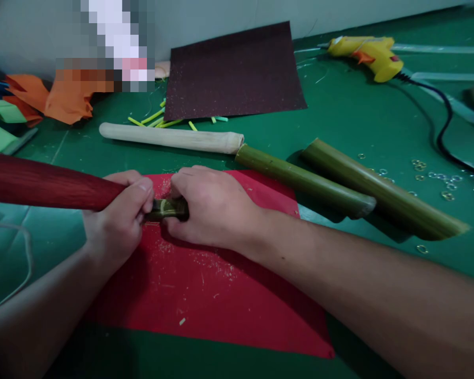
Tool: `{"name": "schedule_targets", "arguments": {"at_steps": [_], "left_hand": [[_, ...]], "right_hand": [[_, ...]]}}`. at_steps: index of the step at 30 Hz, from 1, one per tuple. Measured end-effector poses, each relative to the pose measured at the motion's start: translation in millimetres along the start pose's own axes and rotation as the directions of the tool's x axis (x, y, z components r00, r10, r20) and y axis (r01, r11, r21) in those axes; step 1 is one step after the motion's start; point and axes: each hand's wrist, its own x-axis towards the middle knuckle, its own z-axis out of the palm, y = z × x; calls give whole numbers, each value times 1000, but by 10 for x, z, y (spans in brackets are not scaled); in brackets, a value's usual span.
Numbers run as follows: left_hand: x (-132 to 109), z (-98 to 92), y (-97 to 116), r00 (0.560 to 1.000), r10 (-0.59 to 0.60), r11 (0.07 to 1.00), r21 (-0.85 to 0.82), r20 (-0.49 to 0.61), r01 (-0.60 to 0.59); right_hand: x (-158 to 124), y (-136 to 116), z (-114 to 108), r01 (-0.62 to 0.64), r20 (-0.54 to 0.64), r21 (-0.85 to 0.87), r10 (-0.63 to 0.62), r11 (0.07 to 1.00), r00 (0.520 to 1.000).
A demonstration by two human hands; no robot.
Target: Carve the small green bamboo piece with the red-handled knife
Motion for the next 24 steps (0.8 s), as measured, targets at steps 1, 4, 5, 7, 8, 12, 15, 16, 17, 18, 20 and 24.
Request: {"name": "schedule_targets", "arguments": {"at_steps": [1,4,5,7,8,12,15,16,17,18,20,24], "left_hand": [[3,7,-6,1000,9,1000,-3,-11,-9],[17,14,-33,1000,29,1000,2,-3,-29],[21,12,-41,999,39,999,10,9,-39],[26,2,-51,997,64,997,34,39,-66],[29,-4,-53,996,76,996,51,50,-78],[47,-23,-38,991,93,987,120,92,-104],[73,-41,-24,985,96,984,133,145,-116],[80,-49,-21,983,88,986,127,163,-109],[85,-58,-18,981,72,988,120,179,-95],[85,-69,-16,979,56,991,106,196,-78],[72,-86,-10,976,8,998,60,216,-21],[18,-85,10,982,-72,996,-34,177,79]], "right_hand": [[1,-1,0,-5,-2,0,5,1000,1000],[4,-1,1,3,0,13,-3,1000,1000],[4,0,2,8,1,17,-8,1000,1000],[7,5,3,13,1,20,-13,1000,1000],[9,7,2,11,3,21,-11,1000,1000],[14,11,-9,-10,24,24,10,1000,1000],[0,5,-16,-5,34,30,4,1000,999],[-7,1,-17,2,31,36,-3,999,1000],[-14,-3,-17,8,30,41,-10,999,999],[-19,-6,-18,12,29,45,-13,999,999],[-24,-9,-22,4,29,55,-5,998,1000],[-7,2,-39,-22,34,68,19,997,999]]}}
